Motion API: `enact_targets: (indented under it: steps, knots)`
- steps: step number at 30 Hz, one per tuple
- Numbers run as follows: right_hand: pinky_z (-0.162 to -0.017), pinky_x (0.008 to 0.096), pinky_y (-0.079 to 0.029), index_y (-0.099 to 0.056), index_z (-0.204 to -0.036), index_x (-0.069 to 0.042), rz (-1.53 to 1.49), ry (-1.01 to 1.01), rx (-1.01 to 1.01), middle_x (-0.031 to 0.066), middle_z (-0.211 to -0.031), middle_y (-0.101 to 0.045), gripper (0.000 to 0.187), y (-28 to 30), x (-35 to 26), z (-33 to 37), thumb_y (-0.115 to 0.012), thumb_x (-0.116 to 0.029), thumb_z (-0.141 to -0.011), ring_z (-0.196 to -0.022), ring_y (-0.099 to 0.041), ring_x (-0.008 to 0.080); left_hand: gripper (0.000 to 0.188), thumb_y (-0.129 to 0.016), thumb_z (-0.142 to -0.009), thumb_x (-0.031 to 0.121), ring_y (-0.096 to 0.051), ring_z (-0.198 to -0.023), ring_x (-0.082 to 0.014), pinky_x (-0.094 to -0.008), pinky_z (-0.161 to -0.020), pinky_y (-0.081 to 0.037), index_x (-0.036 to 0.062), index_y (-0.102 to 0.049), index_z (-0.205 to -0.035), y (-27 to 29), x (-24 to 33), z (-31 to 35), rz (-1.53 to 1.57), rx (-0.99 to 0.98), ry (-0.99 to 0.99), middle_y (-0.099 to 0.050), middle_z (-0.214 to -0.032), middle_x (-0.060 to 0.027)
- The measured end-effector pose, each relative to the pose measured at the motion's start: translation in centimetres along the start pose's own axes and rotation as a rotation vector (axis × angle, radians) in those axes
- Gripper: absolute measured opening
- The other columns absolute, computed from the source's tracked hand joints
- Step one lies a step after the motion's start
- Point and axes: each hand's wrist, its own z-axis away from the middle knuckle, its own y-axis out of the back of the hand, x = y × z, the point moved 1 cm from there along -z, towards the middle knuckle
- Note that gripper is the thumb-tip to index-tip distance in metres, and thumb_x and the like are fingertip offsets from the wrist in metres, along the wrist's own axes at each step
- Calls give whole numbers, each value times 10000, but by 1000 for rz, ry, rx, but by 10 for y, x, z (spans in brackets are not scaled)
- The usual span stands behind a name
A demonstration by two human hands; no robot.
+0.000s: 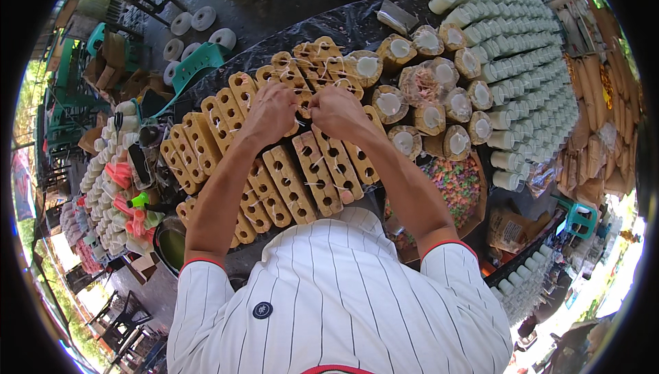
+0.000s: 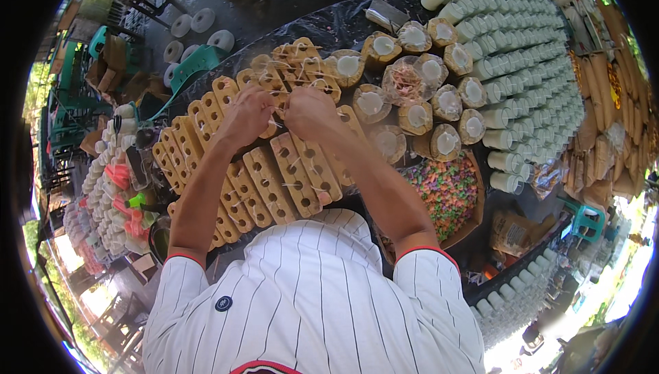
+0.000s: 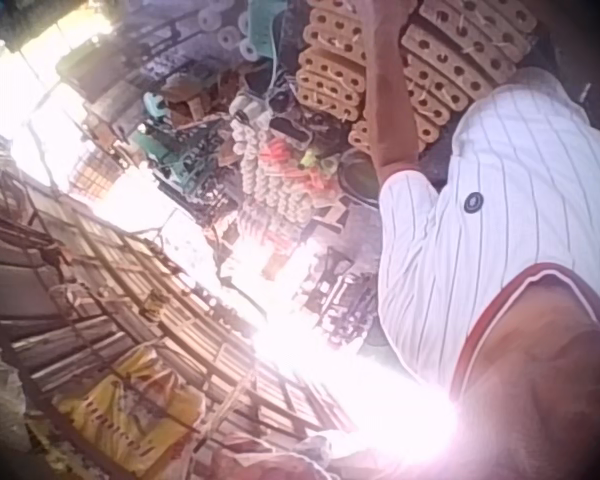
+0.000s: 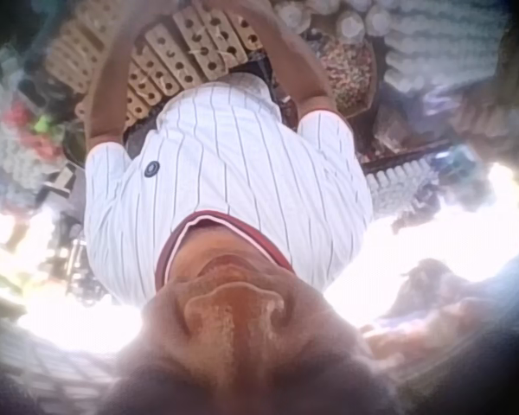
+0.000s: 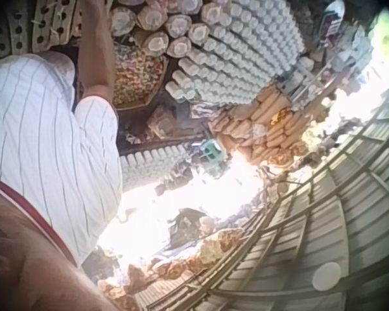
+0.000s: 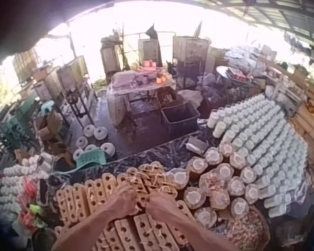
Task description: The person inserts wicks into wooden candle molds and ties them with string. They handle multiple molds in sequence, securing each wick before moving to the next unit.
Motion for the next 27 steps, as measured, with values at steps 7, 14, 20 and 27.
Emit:
enact_targets:
  steps: [7, 14, 20, 27]
  knots:
    - [-875, 488, -563, -808, -903, -36, 129, -118, -51, 228, -942, -755, 221, -5, -10, -17, -648, -186, -875, -943, -726, 390, 124, -652, -919, 85, -604, -1166, -340, -434, -1036, -473, 25, -724, -1000, 0, -1, 2, 57, -10, 41, -664, -1073, -145]
    - [-908, 474, -574, -766, -1065, -26, 191, -46, 5, 186, -1043, -768, 238, -5, -16, -16, -637, -176, -932, -1032, -730, 381, 156, -628, -919, 91, -595, -1203, -359, -451, -1069, -460, 22, -727, -1017, -2, -2, 4, 43, -27, 14, -676, -1132, -169]
    - [-863, 468, -561, -747, -1103, -19, 21, 159, 223, 195, -963, -758, 216, -13, -4, 11, -665, -39, -904, -963, -722, 391, 189, -613, -931, 136, -594, -1203, -366, -456, -1080, -453, 18, -730, -1023, -2, -1, -4, 16, -60, 33, -675, -1140, -179]
    - [-831, 477, -556, -740, -1079, 10, 117, 255, 307, 217, -954, -735, 217, -25, 8, 13, -652, 38, -882, -941, -719, 403, 238, -587, -921, 135, -582, -1239, -374, -460, -1127, -420, 10, -741, -1053, -1, 11, -8, 74, -74, 70, -695, -1175, -195]
